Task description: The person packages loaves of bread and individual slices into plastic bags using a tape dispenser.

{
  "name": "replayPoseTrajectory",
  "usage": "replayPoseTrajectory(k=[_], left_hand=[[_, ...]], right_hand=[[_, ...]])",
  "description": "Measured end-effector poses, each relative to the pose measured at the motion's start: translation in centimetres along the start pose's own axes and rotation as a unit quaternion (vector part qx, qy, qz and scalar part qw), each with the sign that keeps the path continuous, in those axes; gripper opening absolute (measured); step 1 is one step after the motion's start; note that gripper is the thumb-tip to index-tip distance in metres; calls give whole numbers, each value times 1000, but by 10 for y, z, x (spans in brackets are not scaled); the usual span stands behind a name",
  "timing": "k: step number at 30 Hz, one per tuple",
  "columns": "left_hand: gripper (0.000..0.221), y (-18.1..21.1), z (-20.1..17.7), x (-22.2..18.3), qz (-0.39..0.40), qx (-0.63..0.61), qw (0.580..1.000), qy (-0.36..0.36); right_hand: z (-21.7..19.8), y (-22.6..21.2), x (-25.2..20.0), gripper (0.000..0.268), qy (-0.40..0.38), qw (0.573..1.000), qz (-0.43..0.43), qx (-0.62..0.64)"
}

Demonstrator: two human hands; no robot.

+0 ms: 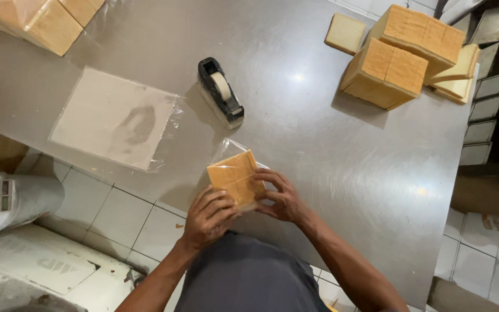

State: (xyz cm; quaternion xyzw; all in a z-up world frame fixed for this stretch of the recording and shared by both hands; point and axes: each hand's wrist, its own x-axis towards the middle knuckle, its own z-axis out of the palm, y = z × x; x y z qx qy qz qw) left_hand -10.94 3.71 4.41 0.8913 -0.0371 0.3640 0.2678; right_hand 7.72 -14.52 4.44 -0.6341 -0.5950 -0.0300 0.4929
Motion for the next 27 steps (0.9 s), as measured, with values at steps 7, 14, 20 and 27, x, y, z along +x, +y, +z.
replayPoseTrajectory(k=[7,14,20,27], left_hand=[[17,7,6,3,-139,-4,987,82],[64,2,4,11,-266,-138,951,70],[62,-77,17,57,-408,-302,859,-65],[40,-52,-4,124,-343,-232,871,-263]], right_hand=[[14,-7,21,20,28,995,100,9],[26,-21,30,34,31,971,226,75],[24,-21,39,52,-42,951,285,108],[26,-21,40,68,-106,939,318,83]])
